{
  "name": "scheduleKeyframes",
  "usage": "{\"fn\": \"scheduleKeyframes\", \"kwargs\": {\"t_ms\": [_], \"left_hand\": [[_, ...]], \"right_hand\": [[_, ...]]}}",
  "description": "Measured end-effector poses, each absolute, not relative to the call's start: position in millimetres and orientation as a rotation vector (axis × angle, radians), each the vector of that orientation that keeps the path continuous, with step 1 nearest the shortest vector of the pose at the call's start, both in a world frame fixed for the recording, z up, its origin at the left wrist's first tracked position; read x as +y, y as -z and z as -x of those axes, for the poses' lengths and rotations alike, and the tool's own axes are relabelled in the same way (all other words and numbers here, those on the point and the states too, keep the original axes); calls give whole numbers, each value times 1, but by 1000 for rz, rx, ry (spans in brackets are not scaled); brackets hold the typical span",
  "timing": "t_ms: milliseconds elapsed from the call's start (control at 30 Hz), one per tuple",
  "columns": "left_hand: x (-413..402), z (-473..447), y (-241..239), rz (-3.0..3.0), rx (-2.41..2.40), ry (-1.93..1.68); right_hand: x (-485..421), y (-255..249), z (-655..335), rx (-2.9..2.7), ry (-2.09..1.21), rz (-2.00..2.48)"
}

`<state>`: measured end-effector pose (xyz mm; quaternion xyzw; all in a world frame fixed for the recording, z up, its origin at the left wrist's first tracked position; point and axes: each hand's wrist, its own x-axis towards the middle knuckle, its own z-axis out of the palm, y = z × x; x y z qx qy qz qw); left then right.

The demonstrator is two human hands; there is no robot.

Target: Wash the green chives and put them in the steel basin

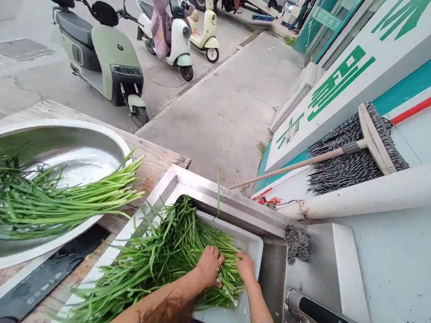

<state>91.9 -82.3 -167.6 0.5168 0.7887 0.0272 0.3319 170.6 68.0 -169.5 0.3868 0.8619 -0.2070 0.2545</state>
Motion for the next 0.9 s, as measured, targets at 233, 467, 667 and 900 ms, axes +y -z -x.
{"fn": "scheduleKeyframes", "kwargs": {"t_ms": [233,467,667,900], "left_hand": [[-78,-70,149,-1382,2101,-220],[-64,-18,168,-1232,1919,148],[-112,-99,143,-1237,1997,134],[-137,-97,202,-1333,2150,-211]], "right_hand": [[55,179,-139,2407,562,-1093],[46,168,-161,2400,601,-1030],[22,150,-196,2480,569,-1122],[10,209,-173,2349,459,-1163]]}}
